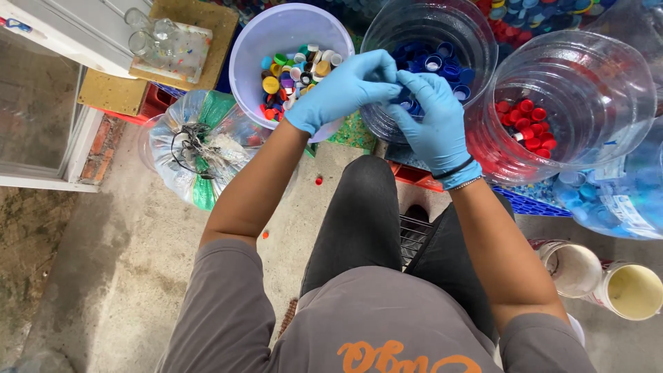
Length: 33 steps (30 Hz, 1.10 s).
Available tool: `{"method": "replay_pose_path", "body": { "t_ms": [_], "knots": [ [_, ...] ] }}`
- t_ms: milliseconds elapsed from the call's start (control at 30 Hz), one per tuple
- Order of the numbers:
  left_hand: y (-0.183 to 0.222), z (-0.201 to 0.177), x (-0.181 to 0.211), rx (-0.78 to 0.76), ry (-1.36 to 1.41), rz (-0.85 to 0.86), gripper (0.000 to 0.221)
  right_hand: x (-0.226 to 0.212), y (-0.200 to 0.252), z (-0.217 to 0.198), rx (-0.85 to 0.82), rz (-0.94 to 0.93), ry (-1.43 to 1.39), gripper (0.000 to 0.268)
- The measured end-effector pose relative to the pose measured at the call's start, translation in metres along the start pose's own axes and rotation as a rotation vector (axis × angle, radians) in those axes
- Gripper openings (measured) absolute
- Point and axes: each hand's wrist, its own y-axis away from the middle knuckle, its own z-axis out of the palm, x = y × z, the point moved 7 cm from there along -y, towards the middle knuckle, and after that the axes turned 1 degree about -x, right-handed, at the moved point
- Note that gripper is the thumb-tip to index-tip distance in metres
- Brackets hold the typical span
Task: The person sorts mixed plastic bottle caps by color, picking them from a white bucket and placing them into separate clear containers for blue and red caps. The hands handle caps one at a time and occasionally drop a cap to the floor.
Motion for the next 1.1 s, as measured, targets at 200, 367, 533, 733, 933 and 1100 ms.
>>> {"method": "replay_pose_path", "body": {
  "t_ms": [200, 367, 533, 733, 933, 1100],
  "knots": [
    [-0.004, -0.038, -0.041, 0.096, -0.214, -0.090, 0.030, 0.044, -0.005, -0.007, -0.023, 0.001, 0.146, 0.044],
    [0.034, -0.149, -0.121, 0.241, -0.953, -0.408, 0.022, 0.102, -0.005, -0.012, -0.055, 0.088, 0.242, 0.050],
    [0.067, -0.235, -0.251, 0.145, -1.354, -0.924, 0.029, 0.120, 0.000, -0.019, -0.037, 0.154, 0.301, 0.054],
    [0.063, -0.240, -0.278, -0.074, -1.400, -1.102, 0.050, 0.096, 0.016, -0.032, 0.063, 0.141, 0.198, 0.042],
    [0.056, -0.261, -0.313, -0.112, -1.381, -1.012, 0.052, 0.082, 0.028, -0.031, 0.082, 0.131, 0.095, 0.038],
    [0.061, -0.261, -0.316, -0.005, -1.249, -0.974, 0.047, 0.087, 0.033, -0.028, 0.095, 0.287, -0.018, 0.041]
  ]
}}
